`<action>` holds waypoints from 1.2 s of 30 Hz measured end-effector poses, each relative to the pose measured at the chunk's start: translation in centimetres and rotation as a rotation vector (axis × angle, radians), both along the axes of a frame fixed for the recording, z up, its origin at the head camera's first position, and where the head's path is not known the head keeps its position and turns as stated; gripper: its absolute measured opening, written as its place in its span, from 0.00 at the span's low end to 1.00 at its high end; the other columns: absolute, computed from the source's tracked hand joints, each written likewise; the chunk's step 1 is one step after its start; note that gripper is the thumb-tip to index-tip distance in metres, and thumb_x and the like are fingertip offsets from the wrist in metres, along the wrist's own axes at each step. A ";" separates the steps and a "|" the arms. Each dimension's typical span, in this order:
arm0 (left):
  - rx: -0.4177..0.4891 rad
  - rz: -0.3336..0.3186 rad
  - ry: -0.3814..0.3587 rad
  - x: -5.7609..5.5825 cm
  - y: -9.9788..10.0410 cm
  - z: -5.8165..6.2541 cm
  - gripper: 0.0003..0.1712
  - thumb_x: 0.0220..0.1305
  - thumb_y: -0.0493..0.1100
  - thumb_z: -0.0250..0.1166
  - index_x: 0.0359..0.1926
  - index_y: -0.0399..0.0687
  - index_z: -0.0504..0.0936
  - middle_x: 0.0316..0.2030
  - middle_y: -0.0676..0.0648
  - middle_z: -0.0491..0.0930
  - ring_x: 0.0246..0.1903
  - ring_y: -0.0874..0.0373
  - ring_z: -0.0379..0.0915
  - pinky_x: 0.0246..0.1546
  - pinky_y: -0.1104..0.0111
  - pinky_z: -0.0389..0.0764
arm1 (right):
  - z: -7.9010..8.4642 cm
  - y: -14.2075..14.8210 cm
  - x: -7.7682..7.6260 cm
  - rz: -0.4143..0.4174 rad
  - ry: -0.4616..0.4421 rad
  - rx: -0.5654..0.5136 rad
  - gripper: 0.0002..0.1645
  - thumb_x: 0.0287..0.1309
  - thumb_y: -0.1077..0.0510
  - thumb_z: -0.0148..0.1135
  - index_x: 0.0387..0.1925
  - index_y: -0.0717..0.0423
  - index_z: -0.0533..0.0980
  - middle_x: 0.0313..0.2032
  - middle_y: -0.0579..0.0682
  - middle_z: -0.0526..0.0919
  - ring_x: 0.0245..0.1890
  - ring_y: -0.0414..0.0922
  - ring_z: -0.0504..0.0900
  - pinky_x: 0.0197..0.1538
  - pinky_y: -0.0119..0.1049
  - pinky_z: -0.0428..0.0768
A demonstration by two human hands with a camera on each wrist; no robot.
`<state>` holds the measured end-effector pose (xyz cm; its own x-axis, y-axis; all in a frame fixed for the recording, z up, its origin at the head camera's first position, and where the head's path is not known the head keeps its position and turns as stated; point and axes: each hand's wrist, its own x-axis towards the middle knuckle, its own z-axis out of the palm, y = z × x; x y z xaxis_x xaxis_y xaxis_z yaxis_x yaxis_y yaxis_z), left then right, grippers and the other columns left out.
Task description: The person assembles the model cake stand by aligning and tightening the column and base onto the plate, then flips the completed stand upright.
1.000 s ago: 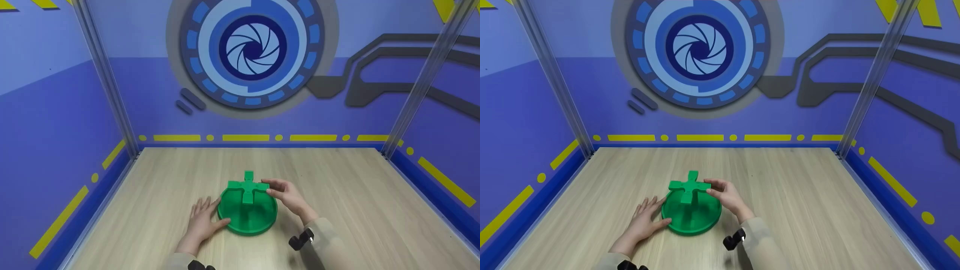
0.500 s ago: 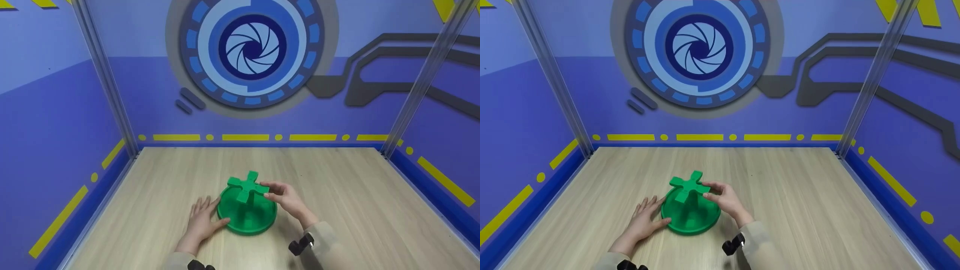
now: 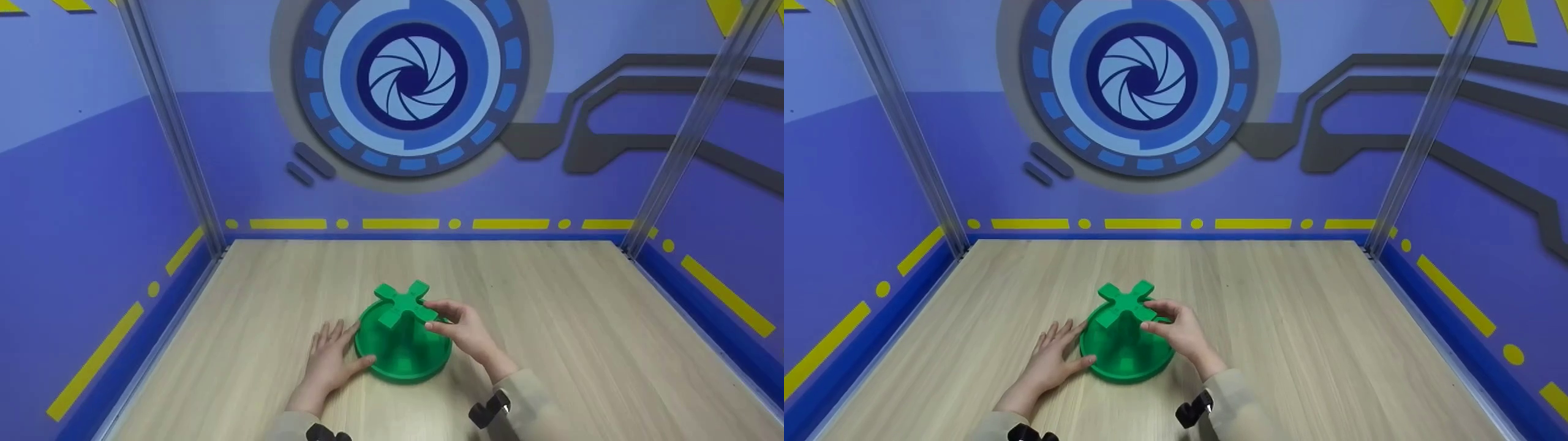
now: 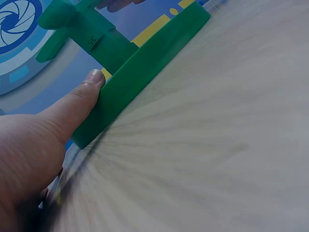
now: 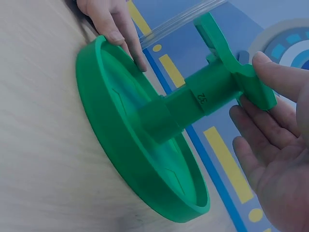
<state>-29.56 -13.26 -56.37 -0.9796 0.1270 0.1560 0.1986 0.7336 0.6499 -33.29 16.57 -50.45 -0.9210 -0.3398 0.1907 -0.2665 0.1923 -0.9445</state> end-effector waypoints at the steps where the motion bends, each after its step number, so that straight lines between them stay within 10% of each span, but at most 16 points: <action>1: -0.001 0.002 -0.002 0.0 0.0 0.0 0.52 0.58 0.68 0.71 0.77 0.49 0.67 0.77 0.28 0.57 0.79 0.25 0.40 0.79 0.34 0.40 | 0.0 -0.1 0.1 -0.007 0.005 0.001 0.28 0.63 0.58 0.71 0.63 0.64 0.78 0.63 0.62 0.81 0.68 0.61 0.75 0.73 0.59 0.72; 36: -0.024 0.025 -0.015 -0.2 0.2 -0.2 0.54 0.55 0.71 0.71 0.76 0.50 0.67 0.78 0.30 0.57 0.79 0.27 0.41 0.80 0.35 0.40 | -0.3 -1.6 1.4 -0.165 0.001 -0.042 0.23 0.60 0.60 0.74 0.56 0.63 0.82 0.57 0.60 0.85 0.56 0.47 0.83 0.68 0.53 0.79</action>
<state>-29.73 -13.03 -56.55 -0.9848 0.1057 0.1381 0.1699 0.7540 0.6346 -31.92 14.94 -50.73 -0.9635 -0.1752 0.2022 -0.2351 0.1935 -0.9525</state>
